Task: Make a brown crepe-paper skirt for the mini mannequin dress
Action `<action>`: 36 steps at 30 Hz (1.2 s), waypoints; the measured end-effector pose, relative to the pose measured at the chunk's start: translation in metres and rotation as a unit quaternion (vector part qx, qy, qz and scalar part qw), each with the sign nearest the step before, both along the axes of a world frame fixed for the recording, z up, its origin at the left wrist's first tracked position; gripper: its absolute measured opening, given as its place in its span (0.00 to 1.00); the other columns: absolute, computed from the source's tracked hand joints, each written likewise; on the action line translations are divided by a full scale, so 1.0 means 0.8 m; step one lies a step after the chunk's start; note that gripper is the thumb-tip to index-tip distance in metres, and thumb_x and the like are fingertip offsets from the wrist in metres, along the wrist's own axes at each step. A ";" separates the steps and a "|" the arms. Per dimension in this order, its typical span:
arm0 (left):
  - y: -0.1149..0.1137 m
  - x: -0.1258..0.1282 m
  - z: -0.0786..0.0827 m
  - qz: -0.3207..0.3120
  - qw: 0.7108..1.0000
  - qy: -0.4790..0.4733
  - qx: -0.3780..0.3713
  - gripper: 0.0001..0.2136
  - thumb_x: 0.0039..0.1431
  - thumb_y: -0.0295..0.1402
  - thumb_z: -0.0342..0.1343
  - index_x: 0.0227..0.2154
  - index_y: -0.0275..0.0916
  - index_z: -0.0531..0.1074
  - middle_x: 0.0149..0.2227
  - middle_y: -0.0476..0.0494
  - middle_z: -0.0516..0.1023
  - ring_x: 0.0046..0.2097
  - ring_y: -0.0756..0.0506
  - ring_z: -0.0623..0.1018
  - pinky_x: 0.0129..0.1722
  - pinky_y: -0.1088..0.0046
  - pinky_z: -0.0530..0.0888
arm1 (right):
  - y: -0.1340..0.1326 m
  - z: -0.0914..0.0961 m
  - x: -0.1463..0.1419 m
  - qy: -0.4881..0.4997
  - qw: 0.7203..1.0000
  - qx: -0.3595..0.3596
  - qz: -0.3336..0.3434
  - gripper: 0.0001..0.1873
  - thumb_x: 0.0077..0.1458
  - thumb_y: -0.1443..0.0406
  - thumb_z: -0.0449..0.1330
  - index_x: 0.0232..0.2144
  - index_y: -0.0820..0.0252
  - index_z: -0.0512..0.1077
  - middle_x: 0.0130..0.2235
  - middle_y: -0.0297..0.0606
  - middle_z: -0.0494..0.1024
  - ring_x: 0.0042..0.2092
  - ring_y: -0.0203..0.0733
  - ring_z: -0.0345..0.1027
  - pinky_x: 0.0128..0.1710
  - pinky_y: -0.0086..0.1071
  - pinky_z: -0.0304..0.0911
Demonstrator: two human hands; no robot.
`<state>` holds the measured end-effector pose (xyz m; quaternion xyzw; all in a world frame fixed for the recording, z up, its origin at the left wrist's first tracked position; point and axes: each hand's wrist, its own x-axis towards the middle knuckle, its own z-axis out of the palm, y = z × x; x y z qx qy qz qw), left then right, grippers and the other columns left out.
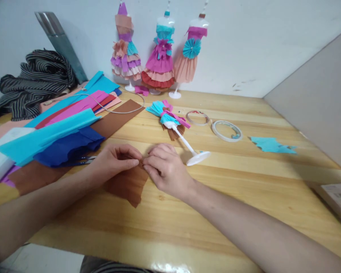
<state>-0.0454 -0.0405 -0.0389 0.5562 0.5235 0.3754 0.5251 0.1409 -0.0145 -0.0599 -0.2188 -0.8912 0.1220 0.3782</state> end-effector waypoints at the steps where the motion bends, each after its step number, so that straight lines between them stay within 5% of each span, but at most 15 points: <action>1: 0.000 0.000 0.001 0.004 1.000 -0.004 -0.014 0.05 0.44 0.30 0.61 0.26 0.34 0.75 0.29 0.46 0.78 0.32 0.48 0.75 0.35 0.73 0.70 | 0.000 0.000 0.000 0.000 1.000 -0.002 -0.001 0.06 0.55 0.71 0.57 0.31 0.58 0.73 0.31 0.40 0.75 0.38 0.45 0.68 0.37 0.43 0.64; 9: 0.002 -0.001 0.005 0.005 0.996 -0.041 -0.080 0.05 0.42 0.29 0.62 0.24 0.34 0.76 0.25 0.48 0.78 0.29 0.50 0.74 0.32 0.75 0.68 | -0.002 0.005 0.003 -0.027 0.999 -0.029 0.013 0.05 0.54 0.64 0.59 0.34 0.58 0.73 0.33 0.42 0.76 0.41 0.48 0.68 0.41 0.45 0.63; 23: -0.002 0.000 0.008 -0.015 0.992 -0.053 -0.110 0.07 0.41 0.32 0.64 0.24 0.35 0.75 0.27 0.48 0.78 0.30 0.50 0.73 0.32 0.75 0.68 | -0.001 0.003 0.003 -0.022 1.000 -0.012 0.016 0.05 0.55 0.70 0.57 0.32 0.59 0.73 0.31 0.40 0.75 0.41 0.47 0.68 0.41 0.44 0.62; 29: -0.007 0.000 0.006 -0.061 0.998 0.012 0.008 0.07 0.43 0.29 0.60 0.28 0.34 0.74 0.33 0.43 0.77 0.35 0.46 0.76 0.37 0.70 0.71 | 0.000 0.001 0.003 -0.016 0.999 -0.023 0.018 0.05 0.55 0.71 0.56 0.32 0.60 0.73 0.32 0.40 0.75 0.41 0.46 0.68 0.41 0.43 0.62; 36: -0.004 -0.006 0.008 -0.071 0.973 0.171 0.135 0.05 0.53 0.26 0.55 0.29 0.34 0.76 0.32 0.43 0.78 0.36 0.46 0.75 0.38 0.70 0.70 | -0.001 0.001 0.004 -0.032 0.999 -0.039 0.008 0.06 0.53 0.72 0.56 0.31 0.60 0.72 0.32 0.41 0.75 0.40 0.46 0.68 0.40 0.43 0.62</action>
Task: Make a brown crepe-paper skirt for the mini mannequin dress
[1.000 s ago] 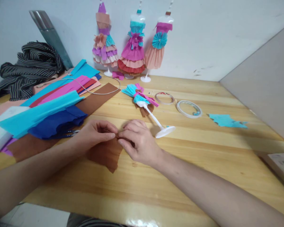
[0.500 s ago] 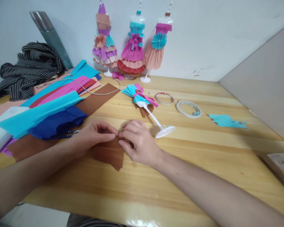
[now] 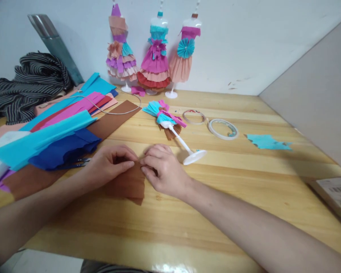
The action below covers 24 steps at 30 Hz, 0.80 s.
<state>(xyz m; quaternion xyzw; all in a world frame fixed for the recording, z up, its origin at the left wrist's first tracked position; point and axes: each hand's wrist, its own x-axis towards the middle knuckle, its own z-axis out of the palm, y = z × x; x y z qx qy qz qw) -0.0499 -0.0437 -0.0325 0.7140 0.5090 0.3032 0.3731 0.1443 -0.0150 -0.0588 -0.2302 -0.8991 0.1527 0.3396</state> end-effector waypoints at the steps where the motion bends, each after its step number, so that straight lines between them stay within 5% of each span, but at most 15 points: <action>1: 0.000 0.000 0.001 -0.005 1.000 0.012 0.021 0.04 0.53 0.26 0.55 0.29 0.34 0.76 0.32 0.43 0.78 0.36 0.47 0.75 0.38 0.71 0.70 | 0.000 0.000 0.000 0.003 1.000 -0.001 -0.001 0.07 0.53 0.73 0.55 0.31 0.60 0.72 0.32 0.41 0.75 0.40 0.46 0.68 0.40 0.42 0.63; 7: -0.007 -0.001 -0.004 -0.074 0.980 0.108 0.148 0.07 0.58 0.26 0.54 0.32 0.34 0.77 0.33 0.43 0.78 0.35 0.47 0.76 0.35 0.74 0.70 | 0.001 0.001 -0.001 0.012 1.000 -0.013 -0.006 0.06 0.51 0.73 0.56 0.31 0.60 0.72 0.31 0.40 0.75 0.39 0.46 0.68 0.40 0.42 0.63; 14: 0.001 -0.008 -0.007 -0.039 0.978 0.116 0.172 0.06 0.57 0.26 0.56 0.32 0.35 0.78 0.31 0.45 0.78 0.33 0.49 0.76 0.33 0.76 0.69 | 0.000 0.006 0.001 -0.013 0.997 -0.077 -0.023 0.15 0.48 0.68 0.58 0.42 0.62 0.69 0.39 0.46 0.76 0.43 0.50 0.68 0.42 0.45 0.64; 20: 0.006 -0.010 0.001 -0.044 0.930 0.302 0.206 0.06 0.55 0.28 0.58 0.29 0.38 0.80 0.29 0.44 0.76 0.35 0.44 0.72 0.36 0.68 0.68 | 0.002 0.000 0.003 0.036 0.987 -0.134 -0.077 0.23 0.40 0.77 0.52 0.41 0.60 0.69 0.41 0.42 0.75 0.45 0.47 0.69 0.45 0.42 0.65; 24: 0.003 -0.007 0.006 -0.074 0.908 0.363 0.198 0.09 0.58 0.30 0.55 0.26 0.38 0.79 0.29 0.44 0.75 0.35 0.43 0.71 0.32 0.70 0.66 | 0.009 -0.012 0.006 0.145 0.952 -0.246 -0.105 0.26 0.37 0.78 0.48 0.40 0.57 0.67 0.44 0.39 0.74 0.50 0.44 0.68 0.53 0.44 0.62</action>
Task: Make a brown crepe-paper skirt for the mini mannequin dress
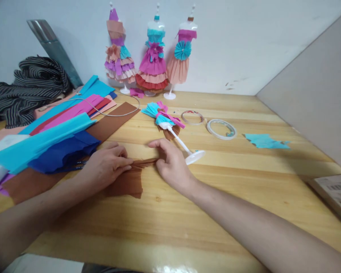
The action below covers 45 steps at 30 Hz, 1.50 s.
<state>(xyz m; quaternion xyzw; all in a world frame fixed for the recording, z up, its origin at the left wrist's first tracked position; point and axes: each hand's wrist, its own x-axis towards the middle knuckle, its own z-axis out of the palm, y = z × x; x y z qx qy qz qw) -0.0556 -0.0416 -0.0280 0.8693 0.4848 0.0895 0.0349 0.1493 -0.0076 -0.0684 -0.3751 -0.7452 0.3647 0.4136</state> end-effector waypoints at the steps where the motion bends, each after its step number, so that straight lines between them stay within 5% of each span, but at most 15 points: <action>1: -0.001 0.001 0.001 -0.006 1.000 0.012 0.003 0.09 0.58 0.30 0.55 0.25 0.38 0.78 0.29 0.44 0.75 0.35 0.43 0.71 0.31 0.70 0.66 | 0.002 -0.003 0.000 0.033 0.999 -0.030 -0.004 0.26 0.36 0.78 0.47 0.39 0.57 0.67 0.44 0.39 0.74 0.51 0.43 0.68 0.54 0.44 0.61; 7: 0.002 0.001 -0.001 -0.014 1.000 -0.011 -0.005 0.10 0.57 0.28 0.55 0.23 0.35 0.78 0.28 0.43 0.75 0.35 0.44 0.72 0.32 0.71 0.66 | 0.004 -0.005 -0.001 0.094 0.992 -0.088 -0.005 0.23 0.37 0.77 0.49 0.37 0.57 0.69 0.43 0.37 0.75 0.50 0.41 0.68 0.57 0.42 0.59; 16: 0.005 -0.001 -0.007 0.066 0.941 -0.326 -0.065 0.06 0.55 0.26 0.58 0.25 0.37 0.79 0.26 0.49 0.75 0.30 0.50 0.73 0.30 0.76 0.66 | -0.006 0.004 0.000 0.155 0.982 -0.108 -0.023 0.19 0.54 0.63 0.58 0.49 0.53 0.66 0.50 0.41 0.73 0.53 0.45 0.66 0.54 0.45 0.61; 20: -0.002 0.005 -0.009 0.100 0.910 -0.396 -0.077 0.08 0.56 0.28 0.56 0.25 0.37 0.79 0.26 0.48 0.74 0.30 0.50 0.73 0.30 0.76 0.67 | -0.011 0.000 -0.001 0.211 0.961 -0.174 0.031 0.19 0.54 0.54 0.59 0.47 0.51 0.69 0.47 0.40 0.74 0.50 0.46 0.68 0.51 0.42 0.65; 24: -0.012 0.013 -0.010 0.104 0.922 -0.373 -0.023 0.08 0.56 0.28 0.55 0.26 0.38 0.79 0.28 0.47 0.74 0.32 0.49 0.73 0.32 0.74 0.67 | -0.021 0.009 -0.008 0.158 0.962 -0.201 0.099 0.23 0.51 0.49 0.60 0.43 0.56 0.70 0.42 0.42 0.76 0.47 0.49 0.70 0.47 0.42 0.66; 29: -0.019 0.023 -0.007 0.118 0.904 -0.411 -0.020 0.08 0.56 0.27 0.55 0.27 0.38 0.79 0.27 0.48 0.74 0.31 0.50 0.73 0.31 0.74 0.67 | -0.032 0.027 -0.022 0.120 0.963 -0.210 0.123 0.21 0.50 0.51 0.62 0.42 0.58 0.69 0.39 0.39 0.76 0.43 0.47 0.70 0.45 0.41 0.66; 39: -0.002 0.026 -0.011 0.218 0.765 -0.584 -0.163 0.08 0.50 0.32 0.57 0.22 0.35 0.77 0.23 0.49 0.75 0.28 0.50 0.72 0.27 0.76 0.67 | -0.026 0.026 -0.033 0.137 0.955 -0.243 0.104 0.13 0.47 0.60 0.62 0.34 0.60 0.69 0.34 0.36 0.77 0.36 0.42 0.71 0.38 0.36 0.66; 45: -0.003 0.025 -0.007 0.214 0.773 -0.585 -0.123 0.10 0.51 0.31 0.56 0.18 0.36 0.75 0.21 0.50 0.73 0.27 0.50 0.71 0.28 0.76 0.68 | -0.026 0.024 -0.032 0.150 0.957 -0.229 0.097 0.14 0.48 0.61 0.62 0.38 0.59 0.71 0.38 0.37 0.78 0.42 0.45 0.72 0.45 0.39 0.67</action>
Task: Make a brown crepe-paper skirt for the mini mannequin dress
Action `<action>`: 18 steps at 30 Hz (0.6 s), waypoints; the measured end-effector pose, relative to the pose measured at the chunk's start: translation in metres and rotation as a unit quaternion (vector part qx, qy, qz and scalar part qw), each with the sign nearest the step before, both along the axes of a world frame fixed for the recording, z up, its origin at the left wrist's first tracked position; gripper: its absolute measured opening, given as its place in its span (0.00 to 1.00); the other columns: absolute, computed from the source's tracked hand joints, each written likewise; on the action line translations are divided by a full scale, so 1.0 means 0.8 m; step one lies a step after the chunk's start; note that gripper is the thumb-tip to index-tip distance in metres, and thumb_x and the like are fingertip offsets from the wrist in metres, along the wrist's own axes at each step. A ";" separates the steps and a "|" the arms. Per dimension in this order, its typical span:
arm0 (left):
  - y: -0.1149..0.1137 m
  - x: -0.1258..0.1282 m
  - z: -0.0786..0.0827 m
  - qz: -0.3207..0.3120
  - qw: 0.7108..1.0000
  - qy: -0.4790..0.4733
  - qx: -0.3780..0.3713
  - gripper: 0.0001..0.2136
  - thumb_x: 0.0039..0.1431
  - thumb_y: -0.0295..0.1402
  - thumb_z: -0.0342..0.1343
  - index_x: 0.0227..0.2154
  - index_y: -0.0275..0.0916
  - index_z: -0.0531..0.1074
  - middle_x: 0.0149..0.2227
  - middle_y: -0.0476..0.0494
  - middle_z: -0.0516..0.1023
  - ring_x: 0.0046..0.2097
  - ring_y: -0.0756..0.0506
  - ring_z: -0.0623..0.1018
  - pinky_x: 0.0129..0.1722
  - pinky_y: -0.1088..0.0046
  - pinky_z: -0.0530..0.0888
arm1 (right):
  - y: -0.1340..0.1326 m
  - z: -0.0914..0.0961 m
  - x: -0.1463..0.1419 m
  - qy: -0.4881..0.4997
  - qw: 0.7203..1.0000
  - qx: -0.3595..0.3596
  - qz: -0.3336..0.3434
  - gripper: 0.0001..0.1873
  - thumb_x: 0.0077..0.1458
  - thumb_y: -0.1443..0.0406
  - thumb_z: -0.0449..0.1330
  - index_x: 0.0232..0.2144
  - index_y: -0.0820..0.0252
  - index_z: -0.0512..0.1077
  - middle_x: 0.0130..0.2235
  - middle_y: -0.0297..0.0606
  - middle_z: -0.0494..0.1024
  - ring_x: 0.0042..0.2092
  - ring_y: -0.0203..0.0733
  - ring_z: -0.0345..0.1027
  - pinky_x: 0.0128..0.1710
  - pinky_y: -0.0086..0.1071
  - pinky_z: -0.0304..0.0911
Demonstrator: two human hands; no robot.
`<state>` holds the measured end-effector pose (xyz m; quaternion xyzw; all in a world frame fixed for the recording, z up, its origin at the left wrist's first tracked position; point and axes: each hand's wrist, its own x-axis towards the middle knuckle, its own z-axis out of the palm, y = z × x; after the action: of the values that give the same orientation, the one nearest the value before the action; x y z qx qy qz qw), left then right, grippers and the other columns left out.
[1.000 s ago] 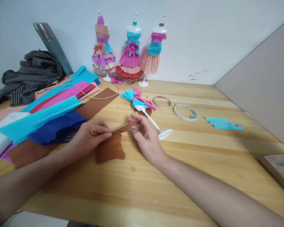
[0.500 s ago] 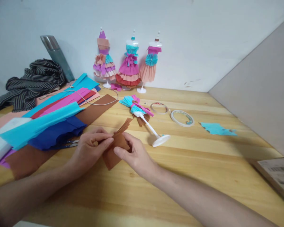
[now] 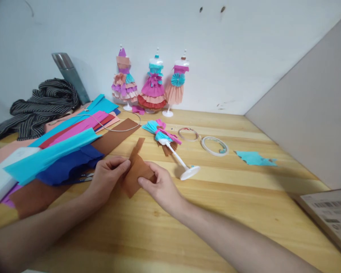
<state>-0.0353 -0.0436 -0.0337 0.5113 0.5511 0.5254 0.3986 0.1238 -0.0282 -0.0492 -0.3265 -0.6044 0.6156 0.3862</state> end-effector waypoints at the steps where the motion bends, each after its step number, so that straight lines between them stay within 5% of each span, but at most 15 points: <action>1: 0.000 -0.001 -0.001 -0.001 1.000 0.008 0.007 0.10 0.52 0.31 0.56 0.18 0.36 0.75 0.22 0.50 0.73 0.27 0.50 0.71 0.28 0.76 0.68 | 0.000 -0.002 0.001 0.001 1.000 0.004 -0.002 0.15 0.48 0.60 0.62 0.39 0.58 0.71 0.39 0.38 0.78 0.43 0.45 0.72 0.45 0.40 0.67; 8: 0.001 -0.007 -0.013 -0.009 0.995 0.087 0.046 0.09 0.55 0.30 0.55 0.23 0.37 0.78 0.23 0.49 0.71 0.29 0.50 0.71 0.29 0.75 0.67 | -0.003 -0.007 0.014 -0.019 0.998 0.025 -0.053 0.19 0.50 0.58 0.62 0.44 0.57 0.69 0.45 0.42 0.76 0.44 0.45 0.71 0.42 0.38 0.68; 14: -0.005 -0.008 -0.011 -0.041 0.970 0.232 0.061 0.10 0.58 0.29 0.52 0.27 0.37 0.79 0.23 0.49 0.68 0.28 0.50 0.70 0.28 0.75 0.65 | -0.005 -0.008 0.016 -0.064 0.993 0.058 -0.077 0.08 0.50 0.60 0.61 0.31 0.58 0.71 0.29 0.35 0.74 0.31 0.39 0.67 0.31 0.31 0.64; 18: -0.004 -0.009 -0.010 -0.063 0.946 0.306 0.087 0.10 0.59 0.28 0.52 0.30 0.38 0.78 0.26 0.47 0.70 0.31 0.49 0.71 0.30 0.75 0.66 | -0.007 -0.017 0.015 -0.107 0.987 0.072 -0.095 0.05 0.51 0.63 0.59 0.31 0.58 0.71 0.27 0.34 0.73 0.29 0.38 0.65 0.28 0.30 0.63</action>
<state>-0.0423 -0.0466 -0.0421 0.7137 0.5655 0.3632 0.1970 0.1355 -0.0338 -0.0625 -0.4179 -0.6513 0.4925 0.3983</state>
